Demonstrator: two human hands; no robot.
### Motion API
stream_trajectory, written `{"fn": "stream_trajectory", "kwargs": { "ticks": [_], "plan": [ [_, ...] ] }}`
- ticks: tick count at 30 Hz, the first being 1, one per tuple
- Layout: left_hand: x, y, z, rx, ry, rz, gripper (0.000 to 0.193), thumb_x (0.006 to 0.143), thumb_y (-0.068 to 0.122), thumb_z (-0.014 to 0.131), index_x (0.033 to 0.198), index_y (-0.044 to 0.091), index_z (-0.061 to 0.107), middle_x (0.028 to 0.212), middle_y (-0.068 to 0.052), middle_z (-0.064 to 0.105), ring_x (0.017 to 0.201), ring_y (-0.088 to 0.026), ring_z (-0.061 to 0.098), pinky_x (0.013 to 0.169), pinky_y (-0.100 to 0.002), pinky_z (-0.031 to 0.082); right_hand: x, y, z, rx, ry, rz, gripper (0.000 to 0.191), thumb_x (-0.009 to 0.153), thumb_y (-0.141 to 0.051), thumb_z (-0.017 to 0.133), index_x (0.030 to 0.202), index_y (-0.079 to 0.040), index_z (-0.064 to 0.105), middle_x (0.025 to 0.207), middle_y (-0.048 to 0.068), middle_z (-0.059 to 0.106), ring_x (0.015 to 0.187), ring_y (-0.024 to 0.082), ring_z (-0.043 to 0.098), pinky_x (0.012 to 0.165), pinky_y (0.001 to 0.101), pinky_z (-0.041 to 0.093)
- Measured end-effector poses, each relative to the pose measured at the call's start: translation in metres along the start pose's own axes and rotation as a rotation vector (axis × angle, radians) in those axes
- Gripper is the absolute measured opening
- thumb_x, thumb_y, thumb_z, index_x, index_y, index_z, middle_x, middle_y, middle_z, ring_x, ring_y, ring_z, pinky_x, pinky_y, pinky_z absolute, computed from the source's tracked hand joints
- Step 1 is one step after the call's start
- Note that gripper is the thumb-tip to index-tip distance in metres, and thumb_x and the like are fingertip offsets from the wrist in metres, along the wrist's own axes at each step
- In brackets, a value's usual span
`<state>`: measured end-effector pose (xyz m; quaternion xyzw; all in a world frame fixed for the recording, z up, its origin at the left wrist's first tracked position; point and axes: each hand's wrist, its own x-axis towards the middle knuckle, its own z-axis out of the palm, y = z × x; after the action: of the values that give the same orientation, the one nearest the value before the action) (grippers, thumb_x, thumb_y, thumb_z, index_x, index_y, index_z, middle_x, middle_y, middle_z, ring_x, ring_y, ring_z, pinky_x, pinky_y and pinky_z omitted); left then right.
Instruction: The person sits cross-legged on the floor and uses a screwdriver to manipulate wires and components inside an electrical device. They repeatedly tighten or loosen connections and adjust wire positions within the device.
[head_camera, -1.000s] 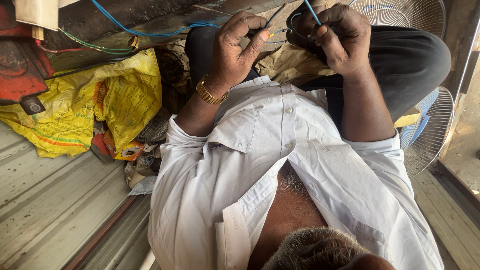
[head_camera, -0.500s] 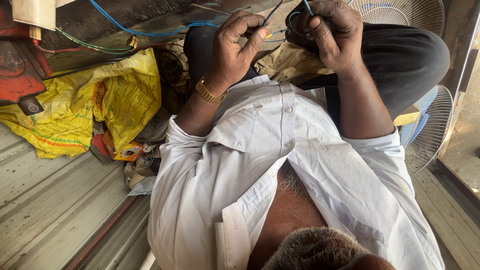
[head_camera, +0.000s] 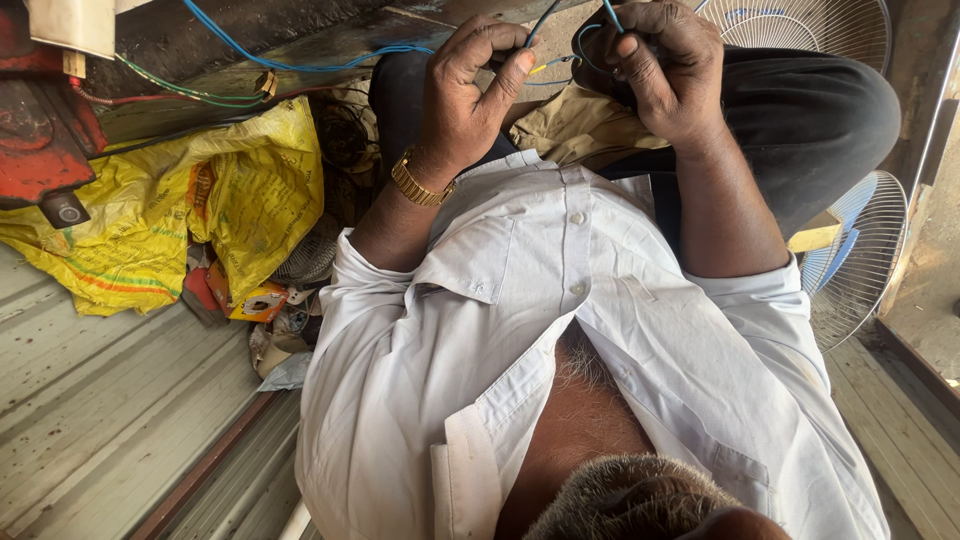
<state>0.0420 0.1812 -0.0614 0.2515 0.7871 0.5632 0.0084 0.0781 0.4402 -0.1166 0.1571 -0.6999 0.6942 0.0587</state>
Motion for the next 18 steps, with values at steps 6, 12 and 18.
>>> {"fn": "stream_trajectory", "kwargs": {
  "ticks": [6,12,18],
  "plan": [
    [0.0014,0.0026,-0.0002,-0.027,0.003,-0.012,0.012,0.106,0.014,0.071,0.11,0.003,0.07,0.104,-0.007,0.071,0.093,-0.014,0.071,0.083,-0.028,0.06,-0.002,-0.0001,-0.0028,0.146,0.017,0.021,0.014,0.121,-0.012,0.061,0.116,0.002,0.062,0.103,0.01,0.069,0.076,0.009,0.062,0.066,0.02,0.052],
    [0.0015,0.0037,-0.0009,-0.023,0.005,-0.018,0.011,0.106,0.013,0.072,0.109,0.003,0.07,0.103,-0.007,0.071,0.094,-0.014,0.071,0.083,-0.028,0.059,-0.0031,0.0029,-0.007,0.034,0.006,-0.023,0.015,0.115,-0.011,0.067,0.109,0.002,0.063,0.101,0.011,0.068,0.08,0.012,0.064,0.072,0.0235,0.054],
    [0.0022,0.0021,0.0,-0.001,0.002,0.0,0.011,0.106,0.014,0.072,0.109,0.003,0.07,0.103,-0.007,0.072,0.096,-0.016,0.071,0.084,-0.029,0.059,0.0018,0.0017,-0.0053,-0.077,-0.019,-0.047,0.013,0.113,-0.009,0.069,0.107,0.002,0.067,0.101,0.011,0.071,0.086,0.014,0.068,0.077,0.025,0.056]
  ]
}}
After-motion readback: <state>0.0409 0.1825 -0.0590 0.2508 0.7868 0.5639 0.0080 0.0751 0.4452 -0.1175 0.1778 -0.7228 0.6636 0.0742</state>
